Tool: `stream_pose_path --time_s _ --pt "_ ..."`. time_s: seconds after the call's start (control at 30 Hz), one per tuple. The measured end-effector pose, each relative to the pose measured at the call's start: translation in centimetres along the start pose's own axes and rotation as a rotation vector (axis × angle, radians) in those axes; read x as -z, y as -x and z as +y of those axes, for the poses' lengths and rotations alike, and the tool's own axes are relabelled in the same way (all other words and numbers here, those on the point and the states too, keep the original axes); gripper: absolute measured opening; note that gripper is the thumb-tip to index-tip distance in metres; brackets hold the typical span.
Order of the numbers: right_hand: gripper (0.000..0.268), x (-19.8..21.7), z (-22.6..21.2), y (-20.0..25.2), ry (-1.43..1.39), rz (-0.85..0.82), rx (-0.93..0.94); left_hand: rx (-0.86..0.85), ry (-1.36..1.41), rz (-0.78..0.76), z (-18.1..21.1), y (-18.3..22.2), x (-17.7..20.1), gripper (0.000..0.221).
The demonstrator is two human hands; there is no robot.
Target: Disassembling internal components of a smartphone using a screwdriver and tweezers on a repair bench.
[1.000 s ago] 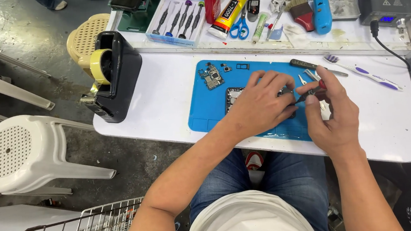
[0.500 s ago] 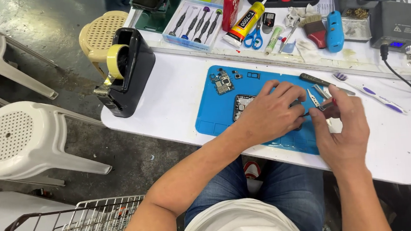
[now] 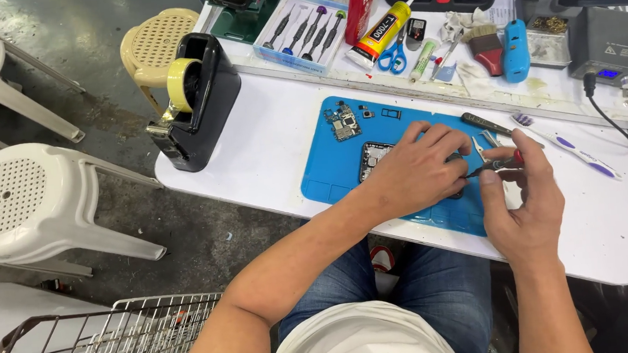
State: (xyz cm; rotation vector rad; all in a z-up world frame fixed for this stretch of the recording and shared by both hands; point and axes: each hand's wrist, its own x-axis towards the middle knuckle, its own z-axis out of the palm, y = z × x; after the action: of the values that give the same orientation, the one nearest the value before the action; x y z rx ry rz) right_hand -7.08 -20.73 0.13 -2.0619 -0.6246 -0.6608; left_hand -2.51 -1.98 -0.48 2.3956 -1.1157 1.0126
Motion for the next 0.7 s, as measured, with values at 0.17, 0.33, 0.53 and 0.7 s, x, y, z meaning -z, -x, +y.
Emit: stream_pose_path --time_s 0.17,0.33,0.53,0.7 --pt "0.056 -0.2 0.6 -0.1 0.058 0.028 0.036 0.023 0.033 -0.061 -0.2 0.1 -0.1 0.019" --pt "0.057 -0.2 0.0 0.0 -0.007 -0.014 -0.044 0.027 0.027 -0.063 -0.1 0.1 -0.1 0.018" --pt "0.056 -0.2 1.0 0.1 0.120 0.043 0.049 0.030 0.028 -0.071 -0.1 0.2 -0.3 0.017" --pt "0.056 -0.2 0.0 0.2 -0.023 0.010 -0.044 0.027 0.034 -0.090 -0.2 0.1 0.0 0.017"
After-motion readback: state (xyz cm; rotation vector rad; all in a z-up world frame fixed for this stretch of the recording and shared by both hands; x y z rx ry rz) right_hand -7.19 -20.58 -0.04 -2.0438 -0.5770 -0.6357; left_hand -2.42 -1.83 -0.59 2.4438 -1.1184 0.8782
